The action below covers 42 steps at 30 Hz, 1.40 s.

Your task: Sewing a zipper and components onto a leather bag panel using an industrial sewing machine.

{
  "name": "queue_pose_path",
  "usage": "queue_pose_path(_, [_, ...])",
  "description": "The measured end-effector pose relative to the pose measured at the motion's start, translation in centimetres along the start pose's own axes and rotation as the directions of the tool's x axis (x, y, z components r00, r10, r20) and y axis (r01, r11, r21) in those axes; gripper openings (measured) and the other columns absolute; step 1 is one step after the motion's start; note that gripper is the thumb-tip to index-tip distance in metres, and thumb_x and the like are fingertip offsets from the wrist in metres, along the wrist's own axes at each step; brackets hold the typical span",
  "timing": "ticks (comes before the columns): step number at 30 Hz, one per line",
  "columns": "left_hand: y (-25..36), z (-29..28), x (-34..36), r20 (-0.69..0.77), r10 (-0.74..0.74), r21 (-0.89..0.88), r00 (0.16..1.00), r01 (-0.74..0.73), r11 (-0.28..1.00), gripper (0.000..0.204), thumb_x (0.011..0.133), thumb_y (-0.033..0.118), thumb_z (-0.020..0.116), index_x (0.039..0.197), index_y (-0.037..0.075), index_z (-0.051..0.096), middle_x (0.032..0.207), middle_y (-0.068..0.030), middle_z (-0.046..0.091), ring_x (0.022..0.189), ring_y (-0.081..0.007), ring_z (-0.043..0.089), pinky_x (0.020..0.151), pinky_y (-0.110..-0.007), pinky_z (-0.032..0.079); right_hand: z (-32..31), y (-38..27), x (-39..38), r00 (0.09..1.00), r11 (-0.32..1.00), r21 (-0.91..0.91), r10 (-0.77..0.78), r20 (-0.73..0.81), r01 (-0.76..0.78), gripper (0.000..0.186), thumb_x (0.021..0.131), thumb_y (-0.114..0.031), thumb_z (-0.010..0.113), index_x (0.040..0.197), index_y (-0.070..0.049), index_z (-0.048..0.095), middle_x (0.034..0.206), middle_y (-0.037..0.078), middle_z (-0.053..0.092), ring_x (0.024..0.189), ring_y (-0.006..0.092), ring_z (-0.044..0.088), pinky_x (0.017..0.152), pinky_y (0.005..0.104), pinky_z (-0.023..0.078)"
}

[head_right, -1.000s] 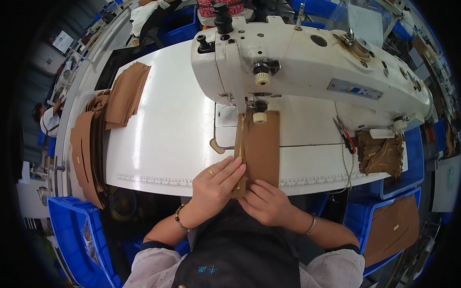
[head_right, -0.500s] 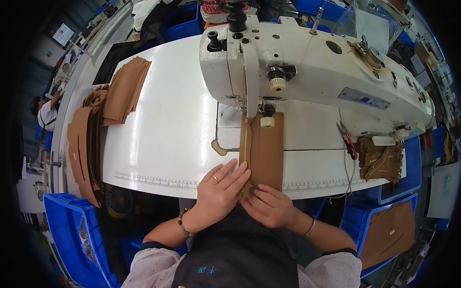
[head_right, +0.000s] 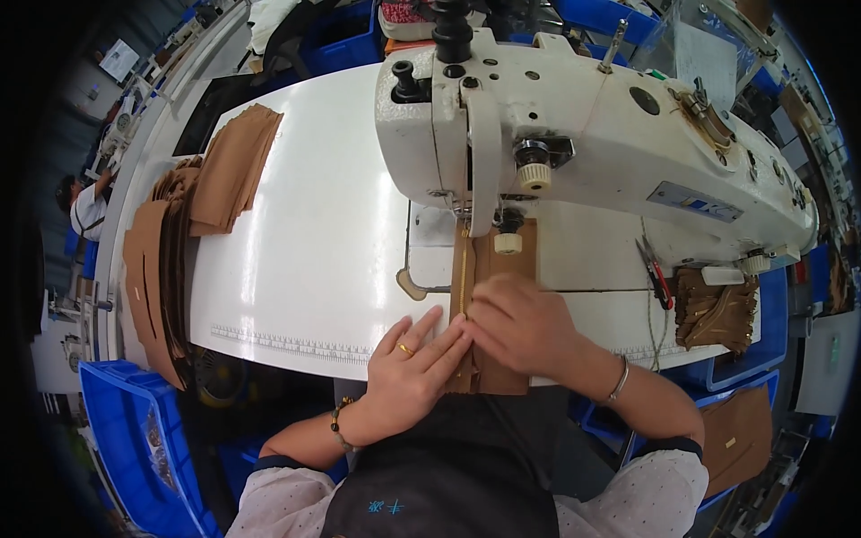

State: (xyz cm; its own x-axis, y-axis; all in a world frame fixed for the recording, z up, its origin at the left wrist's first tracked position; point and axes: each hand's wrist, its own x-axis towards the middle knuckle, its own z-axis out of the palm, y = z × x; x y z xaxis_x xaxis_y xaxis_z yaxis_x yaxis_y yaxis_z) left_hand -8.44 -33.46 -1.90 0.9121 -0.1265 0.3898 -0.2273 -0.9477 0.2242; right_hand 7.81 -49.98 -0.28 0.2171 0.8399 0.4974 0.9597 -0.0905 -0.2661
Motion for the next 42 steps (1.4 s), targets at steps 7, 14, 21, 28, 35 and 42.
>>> queue_pose_path(7, [0.4, 0.2, -0.4, -0.003, -0.05, -0.036, 0.999, 0.05, 0.998, 0.043, 0.082, 0.024, 0.08, 0.122, 0.011, 0.074, 0.134, -0.0034, 0.07, 0.128, -0.0268, 0.063, 0.103, -0.047, 0.051, 2.0, 3.0, 1.6, 0.978, 0.992, -0.093, 0.104, 0.182, -0.088, 0.065, 0.086, -0.048, 0.077, 0.137, -0.01, 0.064, 0.143, 0.022, 0.053, 0.128, 0.0394, 0.058, 0.085, 0.041, 0.06])
queue_pose_path(14, [0.2, 1.2, -1.5, -0.163, 0.018, -0.088, 0.986, -0.033, 0.996, 0.035, 0.08, 0.027, 0.087, 0.111, 0.014, 0.077, 0.117, -0.001, 0.077, 0.116, -0.0228, 0.071, 0.103, -0.043, 0.051, 1.7, 2.9, 1.0, 0.971, 0.986, -0.06, 0.162, 0.174, -0.154, 0.074, 0.081, -0.057, 0.078, 0.137, -0.01, 0.064, 0.144, 0.025, 0.053, 0.13, 0.0424, 0.058, 0.089, 0.0421, 0.059])
queue_pose_path(21, [0.2, 0.9, -1.3, -0.144, 0.097, -0.087, 0.985, -0.11, 0.99, 0.027, 0.083, 0.022, 0.084, 0.108, 0.013, 0.078, 0.119, -0.0043, 0.077, 0.119, -0.0226, 0.07, 0.107, -0.043, 0.05, 1.7, 3.0, 1.0, 0.974, 0.99, -0.071, 0.137, 0.181, -0.126, 0.071, 0.081, -0.055, 0.079, 0.134, -0.009, 0.066, 0.144, 0.023, 0.054, 0.129, 0.0408, 0.059, 0.091, 0.0429, 0.058])
queue_pose_path(28, [0.4, 1.6, -1.8, -0.103, 0.133, -0.073, 0.986, -0.141, 0.987, 0.04, 0.084, 0.033, 0.083, 0.119, 0.013, 0.076, 0.127, -0.0054, 0.074, 0.126, -0.0243, 0.067, 0.11, -0.044, 0.047, 1.6, 2.9, 0.8, 0.978, 0.993, -0.07, 0.108, 0.179, -0.097, 0.073, 0.08, -0.056, 0.079, 0.134, -0.008, 0.066, 0.146, 0.024, 0.053, 0.131, 0.0423, 0.058, 0.095, 0.0448, 0.057])
queue_pose_path(35, [0.0, 0.4, -5.2, -0.042, 0.22, -0.129, 0.975, -0.224, 0.966, 0.061, 0.083, 0.048, 0.082, 0.134, 0.016, 0.069, 0.141, -0.0034, 0.067, 0.136, -0.0247, 0.059, 0.117, -0.046, 0.038, 1.1, 2.5, 0.9, 0.956, 0.987, -0.031, 0.16, 0.245, -0.157, 0.09, 0.067, -0.059, 0.085, 0.137, -0.007, 0.063, 0.153, 0.026, 0.046, 0.14, 0.0474, 0.047, 0.103, 0.0509, 0.052])
queue_pose_path(42, [-13.7, -11.5, -9.9, -0.259, -0.356, 0.484, 0.898, 0.44, 0.756, 0.04, 0.09, 0.024, 0.079, 0.126, 0.008, 0.071, 0.132, -0.0111, 0.07, 0.124, -0.0335, 0.065, 0.102, -0.045, 0.051, 1.3, 2.6, 0.9, 0.976, 0.994, -0.084, 0.084, 0.201, -0.068, 0.092, 0.068, -0.064, 0.081, 0.134, -0.002, 0.063, 0.154, 0.029, 0.043, 0.142, 0.0464, 0.047, 0.096, 0.0493, 0.054])
